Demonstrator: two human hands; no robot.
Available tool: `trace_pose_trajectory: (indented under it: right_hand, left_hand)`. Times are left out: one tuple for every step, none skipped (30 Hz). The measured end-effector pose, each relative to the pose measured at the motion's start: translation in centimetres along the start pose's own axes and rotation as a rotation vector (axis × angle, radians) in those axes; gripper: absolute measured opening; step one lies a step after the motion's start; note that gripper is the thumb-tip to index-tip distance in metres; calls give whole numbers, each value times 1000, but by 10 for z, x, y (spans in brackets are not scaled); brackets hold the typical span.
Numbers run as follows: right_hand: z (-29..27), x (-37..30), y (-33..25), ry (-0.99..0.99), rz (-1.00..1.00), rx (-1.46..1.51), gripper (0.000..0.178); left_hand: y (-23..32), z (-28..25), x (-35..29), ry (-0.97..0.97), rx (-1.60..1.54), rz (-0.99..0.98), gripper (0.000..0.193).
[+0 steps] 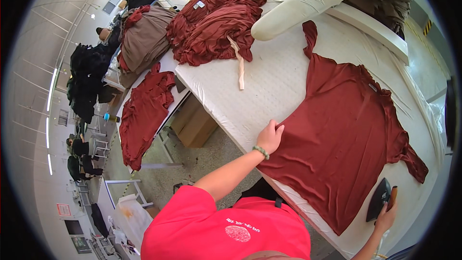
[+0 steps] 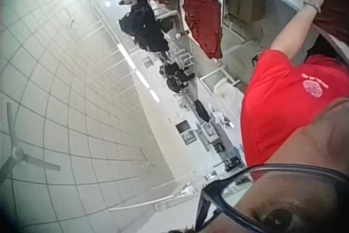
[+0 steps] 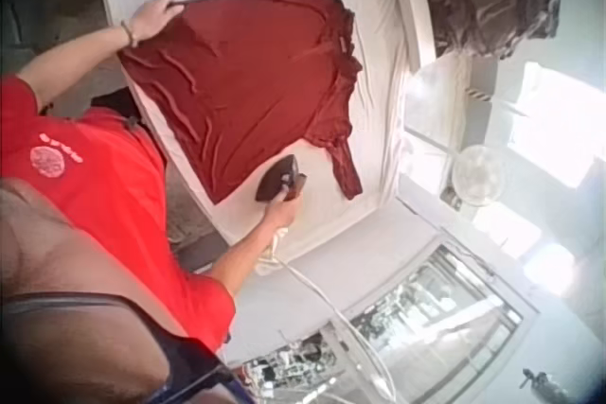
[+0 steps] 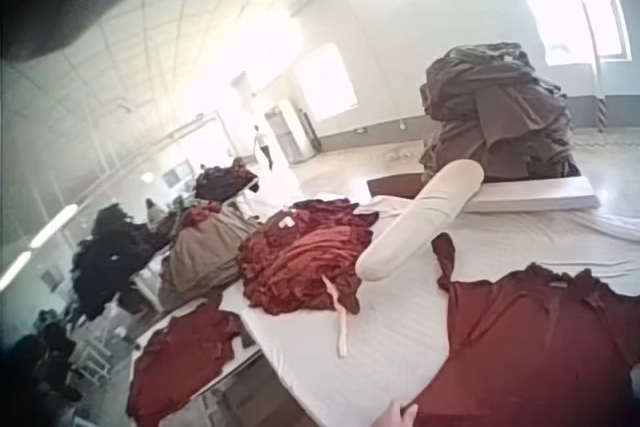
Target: The recorder irons and folds red shirts on a professional pressing table in a garment factory.
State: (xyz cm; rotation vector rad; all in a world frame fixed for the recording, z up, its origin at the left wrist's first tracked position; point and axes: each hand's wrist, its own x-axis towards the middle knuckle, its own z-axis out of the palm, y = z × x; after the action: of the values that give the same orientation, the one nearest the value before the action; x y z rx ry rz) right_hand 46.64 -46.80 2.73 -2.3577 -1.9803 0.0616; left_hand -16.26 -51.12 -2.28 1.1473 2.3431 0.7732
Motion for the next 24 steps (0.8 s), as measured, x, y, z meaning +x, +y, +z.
trace_pose_trajectory:
  right_hand:
    - [-9,4,4,-114,65,26,49]
    - [-20,11,2,-229,135,48,47]
    - [-34,21,-11,-357,259,-71,42]
    - [-43,32,-27,-448,277,144,39]
    - [-48,42,-33,-526,302,354,35]
    - [-47,39,-44,-480,233,503,40]
    - [-29,36,-63,-303,198,746,43]
    - [-44,39,-124,-242,123,531,43]
    - [-70,34,-183,-323,195,525,39]
    - [-63,29,-208,-271,48,621,41]
    - [-61,16,-238,-225,-66,636,46]
    - [-64,7,-277,-194,-194,456,47]
    - [-81,2,-317,-278,-310,400,43]
    - [-74,1,-340,-374,-446,377,42]
    - [-72,4,-358,-456,-594,358,40]
    - [-64,9,-377,-459,-660,360,38]
    - [-56,17,-390,-461,-727,364,36]
    - [-53,26,-398,-420,-686,363,35]
    - [-51,38,-402,-377,-645,360,34]
    - [-42,56,-397,-300,-555,300,36]
    - [-38,73,-384,-221,-462,233,37]
    - [-38,90,-368,-139,-357,210,39]
    - [-42,103,-350,-53,-261,188,42]
    - [-42,105,-324,-23,-226,173,43]
  left_hand:
    - [6,5,-4,-41,-103,-102,44]
    - [13,3,-4,-156,-50,-93,42]
    - [21,5,-2,-304,7,-69,41]
    - [20,0,7,-367,-110,-54,39]
    - [14,-3,5,-271,-299,-44,39]
    - [35,-24,4,-236,-344,-33,35]
    - [22,-29,4,-163,-374,12,30]
    - [28,-48,6,-140,-454,-42,29]
    - [29,-56,4,-120,-452,1,27]
    - [26,-64,3,-138,-568,-10,25]
    - [23,-65,4,-154,-679,-25,24]
    - [20,-64,10,-186,-686,-33,24]
    - [17,-61,12,-199,-685,-36,23]
    - [15,-58,12,-209,-681,-39,22]
    - [17,-59,9,-203,-682,-28,21]
    - [18,-56,7,-220,-686,-36,21]
    - [18,-56,6,-231,-696,-37,21]
    - [17,-57,5,-235,-703,-38,22]
    - [16,-58,5,-239,-711,-38,22]
    - [14,-60,5,-245,-711,-44,22]
    - [13,-62,6,-239,-727,-64,23]
    - [11,-65,6,-235,-739,-85,24]
    - [8,-68,8,-220,-753,-104,25]
    - [4,-68,9,-221,-756,-108,25]
